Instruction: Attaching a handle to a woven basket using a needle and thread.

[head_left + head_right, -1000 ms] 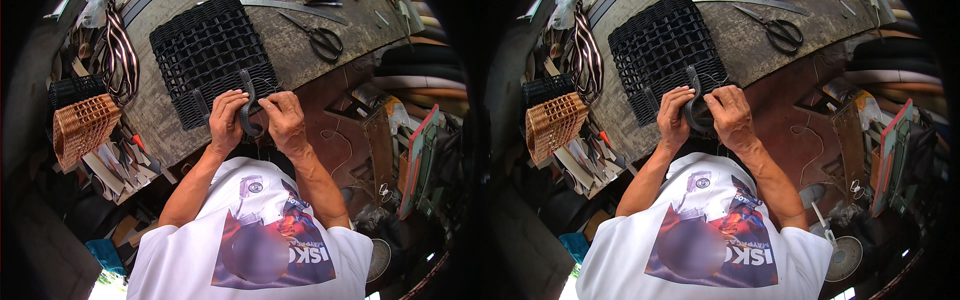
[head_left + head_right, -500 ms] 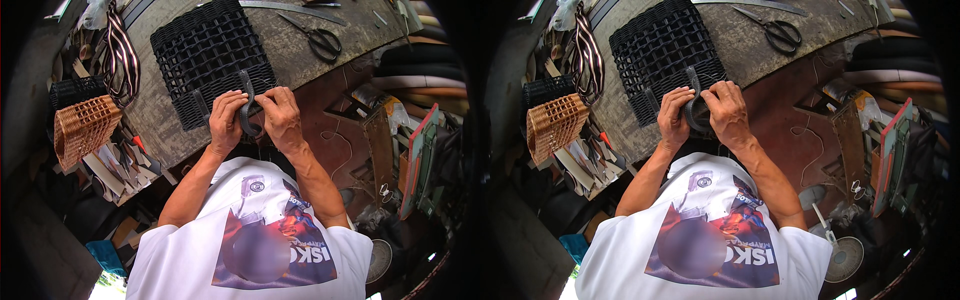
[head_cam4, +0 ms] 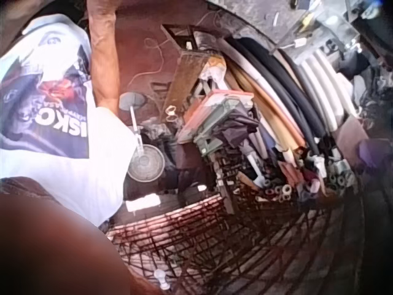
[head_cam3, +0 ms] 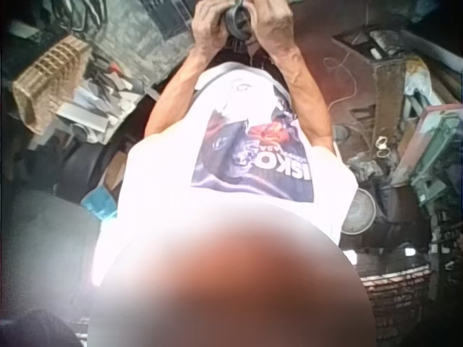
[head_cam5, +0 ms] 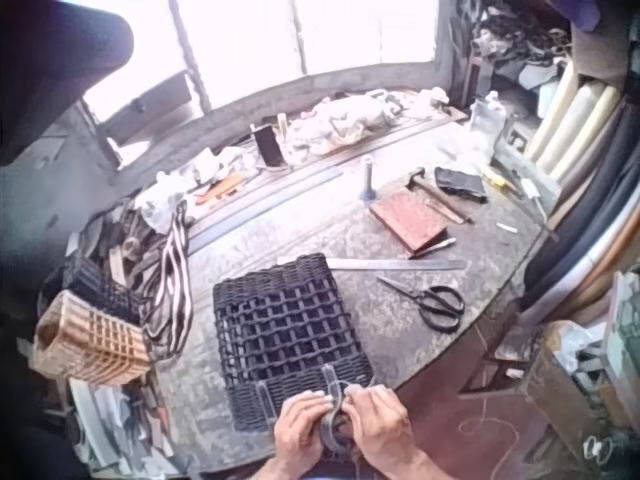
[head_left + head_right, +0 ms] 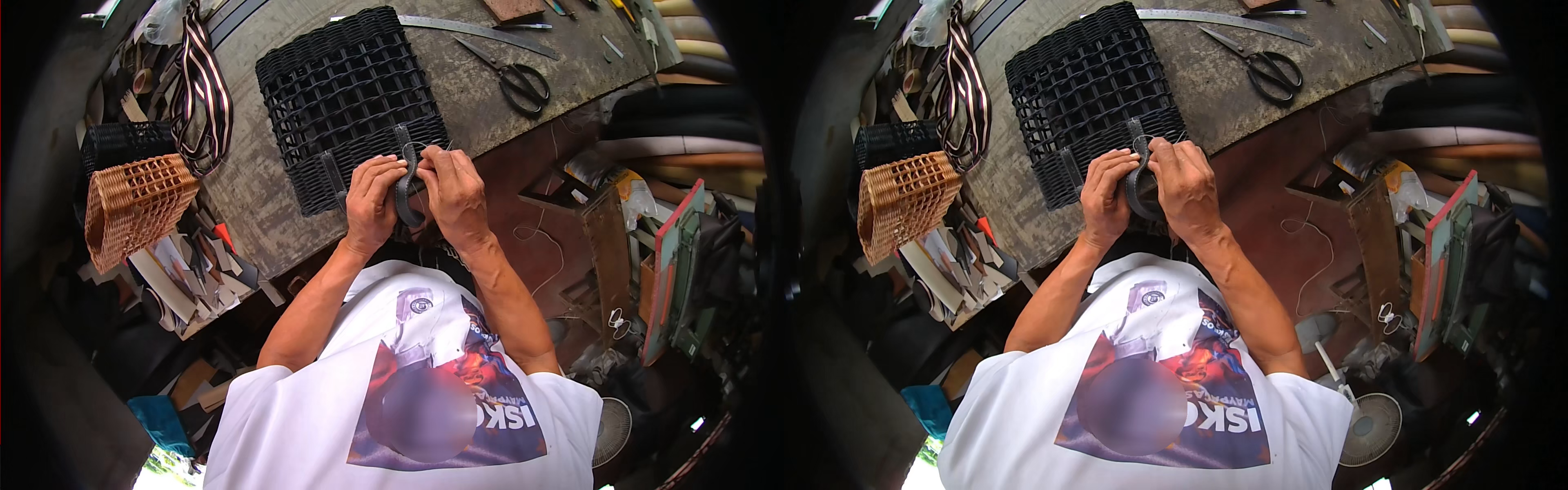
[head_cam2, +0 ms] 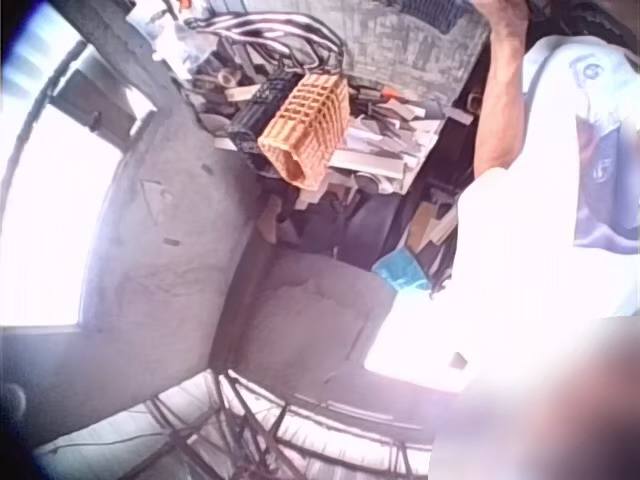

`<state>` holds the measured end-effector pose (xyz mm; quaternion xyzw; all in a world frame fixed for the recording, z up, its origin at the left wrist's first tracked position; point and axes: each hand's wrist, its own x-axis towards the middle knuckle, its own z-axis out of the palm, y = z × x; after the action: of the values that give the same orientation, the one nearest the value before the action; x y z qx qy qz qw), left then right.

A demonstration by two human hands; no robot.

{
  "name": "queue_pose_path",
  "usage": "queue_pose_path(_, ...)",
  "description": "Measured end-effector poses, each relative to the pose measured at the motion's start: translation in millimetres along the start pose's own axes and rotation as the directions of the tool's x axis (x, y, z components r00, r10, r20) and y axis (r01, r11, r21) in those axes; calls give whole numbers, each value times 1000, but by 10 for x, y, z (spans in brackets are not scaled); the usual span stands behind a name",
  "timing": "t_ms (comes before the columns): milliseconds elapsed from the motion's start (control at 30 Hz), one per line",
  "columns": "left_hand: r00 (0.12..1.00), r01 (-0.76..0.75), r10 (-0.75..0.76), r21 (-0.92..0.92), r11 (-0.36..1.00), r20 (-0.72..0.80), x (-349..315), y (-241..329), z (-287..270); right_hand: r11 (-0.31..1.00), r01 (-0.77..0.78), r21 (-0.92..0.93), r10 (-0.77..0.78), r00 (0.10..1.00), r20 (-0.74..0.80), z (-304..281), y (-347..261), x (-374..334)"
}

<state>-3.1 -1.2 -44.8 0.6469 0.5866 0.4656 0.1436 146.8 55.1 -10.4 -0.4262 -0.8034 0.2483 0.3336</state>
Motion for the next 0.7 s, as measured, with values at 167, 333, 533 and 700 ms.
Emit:
queue_pose_path(167, 999, -13, 13, -4, 1000, -29, -3, 21, 5, 999, 48, -19, -48, 999, -11, 3, 4, -126)
queue_pose_path(333, 1000, -11, 11, -4, 1000, -26, -18, 12, 8, 949, 148, -277, -173, 982, -69, 11, -42, -83)
queue_pose_path(533, 999, -21, 20, -11, 1000, -48, -25, 14, 37, 985, 128, -117, -133, 990, -36, 15, 29, -70)
queue_pose_path(700, 998, -27, 26, -19, 999, -55, 0, 32, 33, 998, -53, 22, 54, 997, -52, 70, -93, -84)
